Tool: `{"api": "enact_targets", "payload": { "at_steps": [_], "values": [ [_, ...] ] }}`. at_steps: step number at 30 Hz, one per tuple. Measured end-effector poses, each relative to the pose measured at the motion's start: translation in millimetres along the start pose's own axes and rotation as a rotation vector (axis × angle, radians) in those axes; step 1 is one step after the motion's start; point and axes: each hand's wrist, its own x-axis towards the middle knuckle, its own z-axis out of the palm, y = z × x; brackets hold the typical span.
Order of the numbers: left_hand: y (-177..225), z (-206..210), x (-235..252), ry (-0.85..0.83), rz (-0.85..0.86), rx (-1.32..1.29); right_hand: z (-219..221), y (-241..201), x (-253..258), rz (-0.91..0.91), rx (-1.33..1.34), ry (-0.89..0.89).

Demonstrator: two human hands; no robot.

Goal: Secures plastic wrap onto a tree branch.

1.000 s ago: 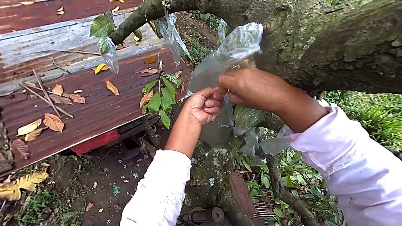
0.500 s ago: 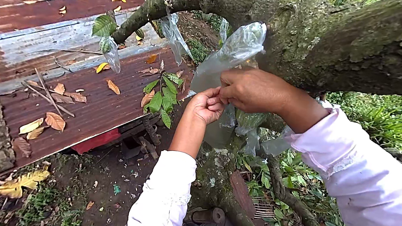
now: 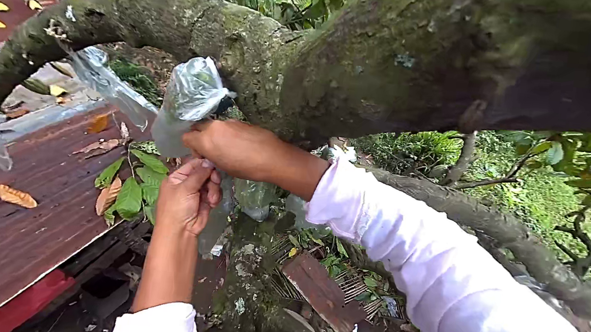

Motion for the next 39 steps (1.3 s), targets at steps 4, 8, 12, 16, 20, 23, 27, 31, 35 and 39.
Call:
{"api": "enact_targets", "payload": {
  "at_steps": [4,8,12,16,20,23,27,31,35,39],
  "values": [
    [-0.2,-0.2,-2.8,0.033,0.111,0.121,-1.4,0.2,1.3,-0.054,0.03,0.012],
    [3.1,-3.1,-4.6,0.018,0.197,0.289,-4.9,0.5,4.0,-0.067,0.067,-0.04],
    [7.0,-13.9,-5.4,0.008,0.147,0.34,-9.5,-1.3,4.5,-0.074,0.065,-0.138],
    [11.7,-12.4,-9.2,-0.034,0.054,0.273,-12.7,-3.8,0.3,-0.097,0.013,-0.13],
    [15.6,-11.0,-5.9,-0.091,0.08,0.154,-5.1,-1.4,-1.7,-0.066,-0.024,-0.073],
    [19.0,-11.1,-4.5,-0.1,0.07,0.163,-2.9,2.4,2.2,-0.074,0.04,-0.074],
    [22.1,-13.2,-0.7,-0.145,0.081,0.212,-7.7,-0.3,5.0,-0.019,0.064,-0.146],
    [23.8,-4.8,-0.8,-0.082,0.101,0.275,-6.7,-2.0,7.6,0.048,0.051,-0.14],
    [16.2,8.1,-1.1,0.005,0.136,0.259,-7.9,-4.9,9.9,0.131,0.061,-0.143],
    [6.7,21.0,-4.0,0.124,0.221,0.26,-5.0,-5.5,12.8,0.195,0.068,-0.12]
  ]
}}
